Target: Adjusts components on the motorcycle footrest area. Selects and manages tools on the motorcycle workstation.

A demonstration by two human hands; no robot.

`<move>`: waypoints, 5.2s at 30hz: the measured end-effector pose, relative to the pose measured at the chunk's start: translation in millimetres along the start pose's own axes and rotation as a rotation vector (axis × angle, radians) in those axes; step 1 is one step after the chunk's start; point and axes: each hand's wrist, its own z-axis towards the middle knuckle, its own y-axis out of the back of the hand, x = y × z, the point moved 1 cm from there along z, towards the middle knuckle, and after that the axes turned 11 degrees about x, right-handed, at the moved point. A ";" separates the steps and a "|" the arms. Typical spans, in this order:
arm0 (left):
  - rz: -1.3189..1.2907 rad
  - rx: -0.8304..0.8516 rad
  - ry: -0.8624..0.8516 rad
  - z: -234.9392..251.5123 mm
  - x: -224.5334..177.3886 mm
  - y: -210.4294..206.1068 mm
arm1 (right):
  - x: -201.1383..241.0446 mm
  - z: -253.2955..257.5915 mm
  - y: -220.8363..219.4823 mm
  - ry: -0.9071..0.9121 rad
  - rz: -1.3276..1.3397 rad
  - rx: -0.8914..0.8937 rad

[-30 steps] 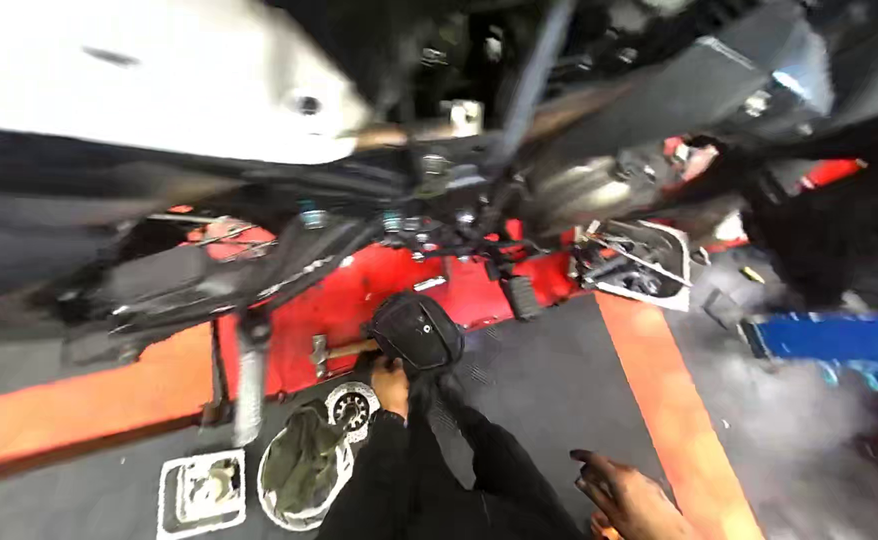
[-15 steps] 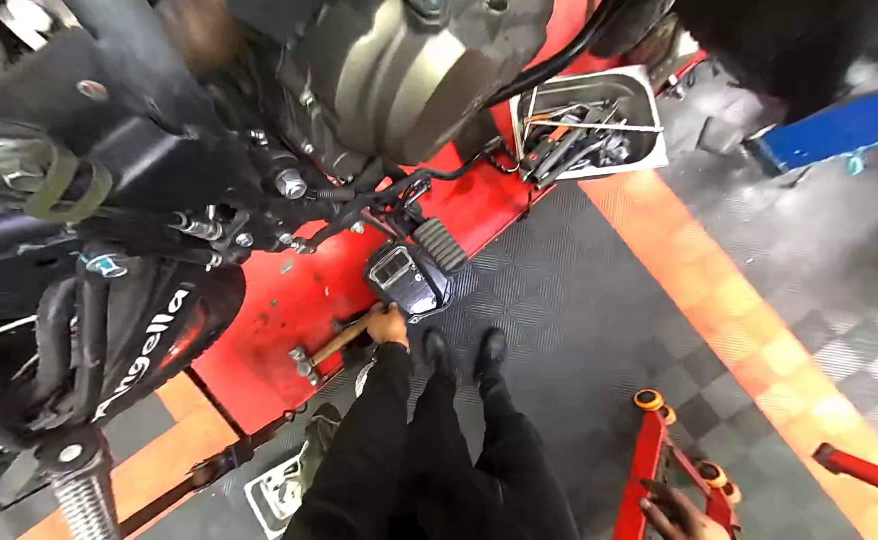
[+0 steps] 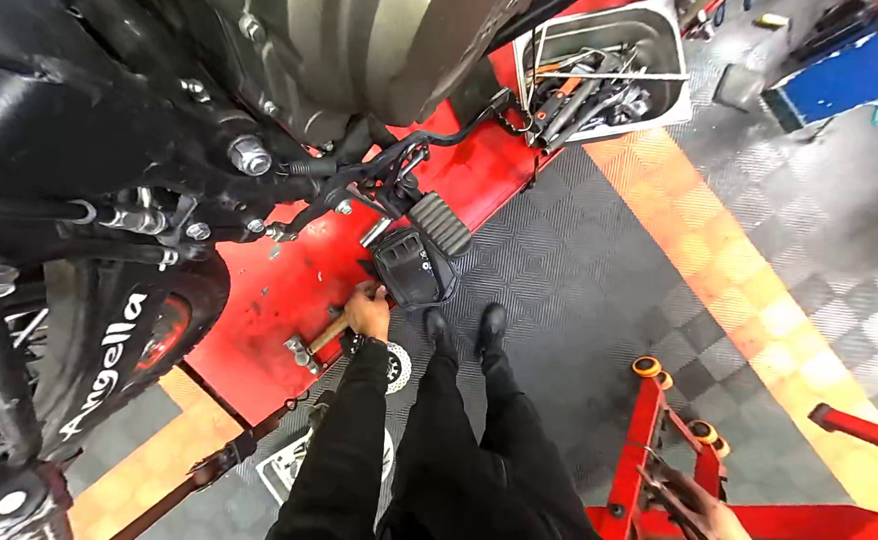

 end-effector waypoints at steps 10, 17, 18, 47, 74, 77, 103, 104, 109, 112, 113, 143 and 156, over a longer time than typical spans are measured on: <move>0.009 -0.001 -0.157 -0.3 6.1 -1.5 | 39.4 12.4 -9.0 0.058 -0.104 0.013; 0.034 0.009 -0.167 -53.8 44.7 15.3 | 42.3 25.5 54.8 0.059 -0.120 -0.026; 0.059 0.041 -0.165 -61.2 50.8 20.6 | 39.5 30.6 71.9 0.056 -0.098 -0.115; 0.865 0.631 -0.866 43.3 -31.8 -42.2 | -16.9 -15.5 -20.4 -0.069 0.030 -0.002; 0.822 0.289 -0.774 58.2 -33.8 -51.8 | -4.6 -4.4 -23.3 -0.034 0.003 0.042; 0.875 0.332 -0.783 60.8 -38.1 -55.6 | -0.4 -5.4 -21.5 -0.048 0.011 0.039; 0.156 0.021 -0.426 -14.7 7.5 12.6 | 415.5 247.6 -165.8 0.722 -0.608 -0.394; 0.145 0.013 -0.428 -32.9 20.5 19.4 | 420.7 258.2 -178.0 0.720 -0.665 -0.413; 0.018 -0.041 -0.440 -98.0 86.2 31.9 | 414.0 265.2 -215.3 0.781 -0.811 -0.387; -0.056 -0.020 -0.400 -128.0 112.6 35.0 | 401.1 255.4 -217.8 0.830 -0.793 -0.390; -0.087 -0.009 -0.380 -135.8 117.0 36.0 | 400.8 256.2 -214.4 0.813 -0.770 -0.414; -1.094 0.457 -0.158 -202.3 -4.3 67.1 | 461.8 280.7 -167.9 1.197 -1.049 -0.205; -1.124 1.015 -0.459 -276.4 -182.0 -18.6 | 280.2 3.6 31.3 1.294 0.171 -0.180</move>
